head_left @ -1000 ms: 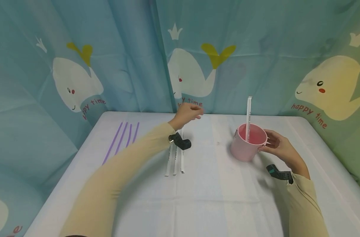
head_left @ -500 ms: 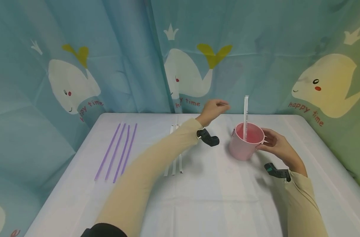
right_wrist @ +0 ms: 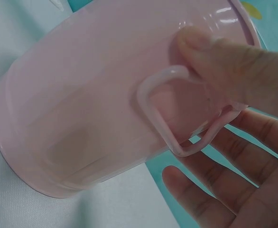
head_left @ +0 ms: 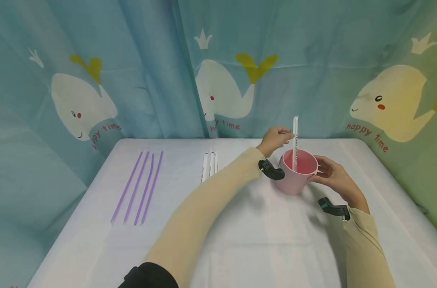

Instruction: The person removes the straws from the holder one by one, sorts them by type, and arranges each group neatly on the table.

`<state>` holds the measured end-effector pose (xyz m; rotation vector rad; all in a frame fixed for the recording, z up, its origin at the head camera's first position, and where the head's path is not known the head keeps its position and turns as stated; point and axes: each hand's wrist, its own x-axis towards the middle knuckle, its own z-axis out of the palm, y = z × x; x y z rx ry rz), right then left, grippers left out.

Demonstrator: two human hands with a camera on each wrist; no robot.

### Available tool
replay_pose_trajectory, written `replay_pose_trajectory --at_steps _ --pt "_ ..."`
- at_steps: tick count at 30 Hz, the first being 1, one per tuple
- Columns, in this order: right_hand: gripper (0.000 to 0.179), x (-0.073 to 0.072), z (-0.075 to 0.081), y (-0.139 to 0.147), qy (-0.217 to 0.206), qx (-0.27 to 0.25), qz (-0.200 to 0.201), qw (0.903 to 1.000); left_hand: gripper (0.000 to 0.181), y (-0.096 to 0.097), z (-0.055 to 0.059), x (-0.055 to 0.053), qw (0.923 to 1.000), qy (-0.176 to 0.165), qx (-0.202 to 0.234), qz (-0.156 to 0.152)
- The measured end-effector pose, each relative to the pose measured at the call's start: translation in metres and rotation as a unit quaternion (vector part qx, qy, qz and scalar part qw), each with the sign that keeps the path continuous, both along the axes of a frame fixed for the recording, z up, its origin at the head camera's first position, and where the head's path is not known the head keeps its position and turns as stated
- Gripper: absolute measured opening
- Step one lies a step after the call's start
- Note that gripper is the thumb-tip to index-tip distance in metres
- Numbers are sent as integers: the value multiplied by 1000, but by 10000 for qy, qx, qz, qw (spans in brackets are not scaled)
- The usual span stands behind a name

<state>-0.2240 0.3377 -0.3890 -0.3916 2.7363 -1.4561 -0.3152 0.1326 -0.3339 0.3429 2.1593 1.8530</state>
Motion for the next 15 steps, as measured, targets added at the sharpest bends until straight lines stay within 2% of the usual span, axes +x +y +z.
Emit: replay_pose_trajectory --at_steps 3,8,15 --pt "69 -1 -1 0 90 -125 57 9999 32 4 -6 0 10000 28 -49 -62" --pt "68 -2 -4 0 179 -240 141 9995 26 9 -15 1 9991 91 -371 -180" --pt "68 -2 -3 1 159 -229 102 9996 24 14 -24 2 9962 371 -765 -200"
